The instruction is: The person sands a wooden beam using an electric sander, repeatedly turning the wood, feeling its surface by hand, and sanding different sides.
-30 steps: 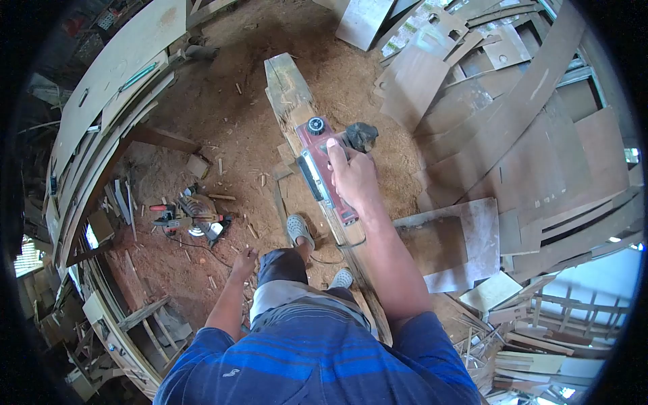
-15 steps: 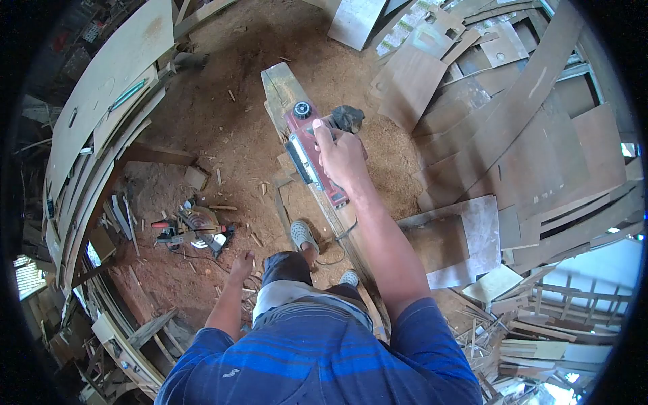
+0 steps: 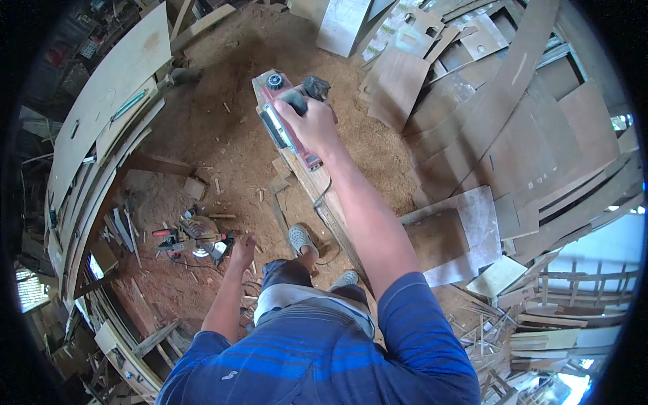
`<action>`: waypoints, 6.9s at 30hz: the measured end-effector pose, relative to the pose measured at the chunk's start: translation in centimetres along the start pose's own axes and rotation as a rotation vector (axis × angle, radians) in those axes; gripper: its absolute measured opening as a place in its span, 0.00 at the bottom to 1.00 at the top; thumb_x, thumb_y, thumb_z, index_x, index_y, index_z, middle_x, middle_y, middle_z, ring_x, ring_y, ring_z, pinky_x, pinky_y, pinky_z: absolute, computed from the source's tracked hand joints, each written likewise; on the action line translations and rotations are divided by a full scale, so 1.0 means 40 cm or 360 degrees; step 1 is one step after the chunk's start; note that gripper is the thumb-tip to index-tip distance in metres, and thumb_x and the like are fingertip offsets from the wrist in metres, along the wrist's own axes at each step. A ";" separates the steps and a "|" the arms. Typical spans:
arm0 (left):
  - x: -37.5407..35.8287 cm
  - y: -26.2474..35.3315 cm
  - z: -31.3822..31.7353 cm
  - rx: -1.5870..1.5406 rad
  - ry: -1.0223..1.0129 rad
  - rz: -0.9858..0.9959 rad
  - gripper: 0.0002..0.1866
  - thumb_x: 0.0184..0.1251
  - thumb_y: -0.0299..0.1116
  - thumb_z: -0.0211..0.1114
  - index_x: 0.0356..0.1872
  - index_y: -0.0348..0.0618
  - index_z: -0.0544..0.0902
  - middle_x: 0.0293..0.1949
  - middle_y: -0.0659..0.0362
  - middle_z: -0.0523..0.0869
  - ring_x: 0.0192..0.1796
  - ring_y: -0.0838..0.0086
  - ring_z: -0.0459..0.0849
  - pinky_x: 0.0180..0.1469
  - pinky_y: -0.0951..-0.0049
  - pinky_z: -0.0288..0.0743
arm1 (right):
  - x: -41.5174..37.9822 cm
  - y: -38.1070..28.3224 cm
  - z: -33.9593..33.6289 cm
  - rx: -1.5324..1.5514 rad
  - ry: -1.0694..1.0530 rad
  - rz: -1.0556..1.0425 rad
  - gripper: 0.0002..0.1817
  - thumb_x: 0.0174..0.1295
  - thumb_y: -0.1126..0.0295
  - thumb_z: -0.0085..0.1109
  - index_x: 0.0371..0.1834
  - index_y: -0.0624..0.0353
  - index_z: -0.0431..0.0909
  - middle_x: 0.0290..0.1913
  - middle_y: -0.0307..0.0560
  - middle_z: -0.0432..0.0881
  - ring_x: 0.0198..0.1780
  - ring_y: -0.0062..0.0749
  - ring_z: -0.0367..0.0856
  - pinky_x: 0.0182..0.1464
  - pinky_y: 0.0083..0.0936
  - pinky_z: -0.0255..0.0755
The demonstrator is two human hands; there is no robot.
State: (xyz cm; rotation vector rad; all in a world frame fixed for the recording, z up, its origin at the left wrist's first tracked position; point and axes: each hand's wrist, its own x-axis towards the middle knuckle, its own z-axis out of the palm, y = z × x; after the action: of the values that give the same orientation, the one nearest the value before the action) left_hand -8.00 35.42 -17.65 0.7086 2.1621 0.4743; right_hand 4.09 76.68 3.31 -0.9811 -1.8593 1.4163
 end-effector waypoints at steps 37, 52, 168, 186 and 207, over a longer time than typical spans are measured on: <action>-0.341 0.713 0.396 0.1070 0.0223 0.1059 0.64 0.73 0.80 0.56 0.92 0.37 0.47 0.93 0.47 0.46 0.95 0.54 0.41 0.89 0.28 0.39 | -1.387 -0.069 -0.645 -0.0547 -0.0172 0.0858 0.26 0.67 0.53 0.70 0.58 0.62 0.90 0.44 0.65 0.93 0.48 0.58 0.94 0.55 0.44 0.83; -0.339 0.720 0.370 0.1014 0.0128 0.1002 0.55 0.79 0.70 0.55 0.92 0.41 0.49 0.94 0.51 0.45 0.95 0.59 0.40 0.91 0.33 0.36 | -1.238 -0.055 -0.582 -0.0540 -0.0120 0.0698 0.26 0.69 0.55 0.71 0.58 0.68 0.89 0.39 0.59 0.93 0.41 0.43 0.92 0.52 0.40 0.83; -0.470 0.475 0.587 -0.1514 0.0328 0.0352 0.56 0.56 0.24 0.80 0.83 0.34 0.53 0.70 0.42 0.75 0.70 0.51 0.82 0.72 0.55 0.81 | -1.666 -0.008 -0.736 -0.0982 0.0042 0.1254 0.34 0.70 0.36 0.64 0.53 0.59 0.94 0.44 0.69 0.92 0.50 0.65 0.92 0.55 0.54 0.82; -0.437 0.534 -0.138 -0.2415 -0.0453 0.0423 0.44 0.80 0.70 0.54 0.72 0.36 0.81 0.61 0.46 0.91 0.57 0.55 0.93 0.61 0.51 0.88 | -1.581 0.050 -0.713 -0.1202 -0.0139 0.1051 0.32 0.66 0.43 0.63 0.46 0.66 0.93 0.44 0.73 0.91 0.51 0.68 0.92 0.59 0.52 0.81; -0.549 0.663 -0.136 -0.2120 -0.0300 0.0202 0.33 0.88 0.56 0.48 0.72 0.37 0.80 0.67 0.47 0.88 0.67 0.57 0.88 0.72 0.54 0.80 | -1.551 0.045 -0.703 -0.1181 -0.0162 0.1241 0.34 0.67 0.43 0.64 0.50 0.71 0.92 0.48 0.76 0.90 0.57 0.72 0.89 0.66 0.53 0.78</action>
State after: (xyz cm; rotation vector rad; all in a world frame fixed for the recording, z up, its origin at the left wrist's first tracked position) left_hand 8.02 41.65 12.67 0.0942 1.1846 1.5912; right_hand 61.34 39.90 7.17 -2.2139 -2.2462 1.1426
